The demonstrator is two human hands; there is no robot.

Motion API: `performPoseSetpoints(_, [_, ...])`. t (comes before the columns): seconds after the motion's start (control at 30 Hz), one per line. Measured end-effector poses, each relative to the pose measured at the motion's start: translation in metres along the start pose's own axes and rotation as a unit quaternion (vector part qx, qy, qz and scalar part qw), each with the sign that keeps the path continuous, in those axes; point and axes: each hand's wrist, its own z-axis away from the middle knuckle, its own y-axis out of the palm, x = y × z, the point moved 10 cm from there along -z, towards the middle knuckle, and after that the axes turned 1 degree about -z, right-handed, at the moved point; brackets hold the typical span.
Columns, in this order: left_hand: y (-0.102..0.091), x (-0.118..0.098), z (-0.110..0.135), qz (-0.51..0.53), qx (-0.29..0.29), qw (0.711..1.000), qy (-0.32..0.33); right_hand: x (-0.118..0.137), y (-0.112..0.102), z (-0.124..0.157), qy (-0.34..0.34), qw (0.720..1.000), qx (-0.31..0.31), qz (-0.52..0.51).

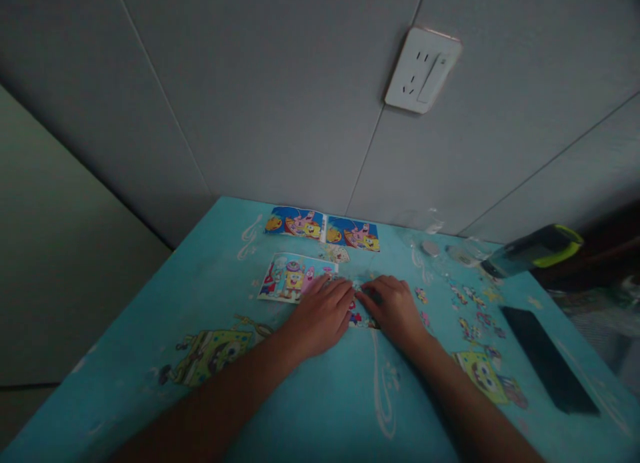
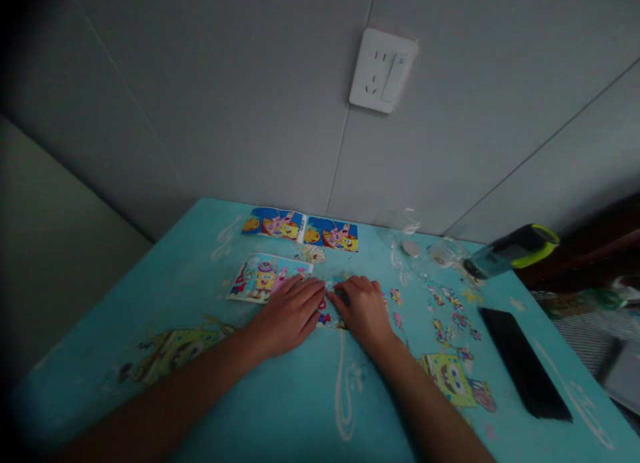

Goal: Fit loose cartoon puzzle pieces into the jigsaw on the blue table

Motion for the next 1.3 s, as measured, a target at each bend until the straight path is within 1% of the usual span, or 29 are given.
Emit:
performPoseSetpoints(0.2, [0.002,0.0,0.001,-0.019,0.004,1.0,0.003,-0.004,0.004,0.004,-0.008,1.0,-0.007,-0.023])
performPoseSetpoints(0.33, [0.004,0.0,0.003,-0.028,0.005,1.0,0.009,0.0,0.006,0.005,-0.017,1.0,-0.012,-0.023])
performPoseSetpoints(0.53, [0.006,0.001,0.003,-0.006,0.011,1.0,0.002,0.008,0.007,0.008,-0.035,0.999,0.005,-0.026])
performPoseSetpoints(0.77, [0.004,0.002,0.003,0.0,0.014,1.0,-0.005,0.007,0.004,0.011,-0.04,0.999,0.014,-0.016])
performPoseSetpoints(0.9, [0.006,0.004,0.003,-0.001,0.016,1.0,-0.004,0.011,0.001,0.012,-0.053,0.998,0.015,-0.015])
performPoseSetpoints(1.07, [0.005,0.004,0.003,-0.004,0.011,1.0,0.001,0.017,-0.002,0.012,-0.055,0.998,0.017,0.016])
performPoseSetpoints(1.2, [0.003,0.003,0.003,-0.007,0.006,1.0,0.004,0.021,0.0,0.012,-0.052,0.997,0.017,0.058])
performPoseSetpoints(1.3, [0.005,0.004,0.004,-0.009,0.007,1.0,0.009,0.023,0.002,0.011,-0.05,0.996,0.014,0.071])
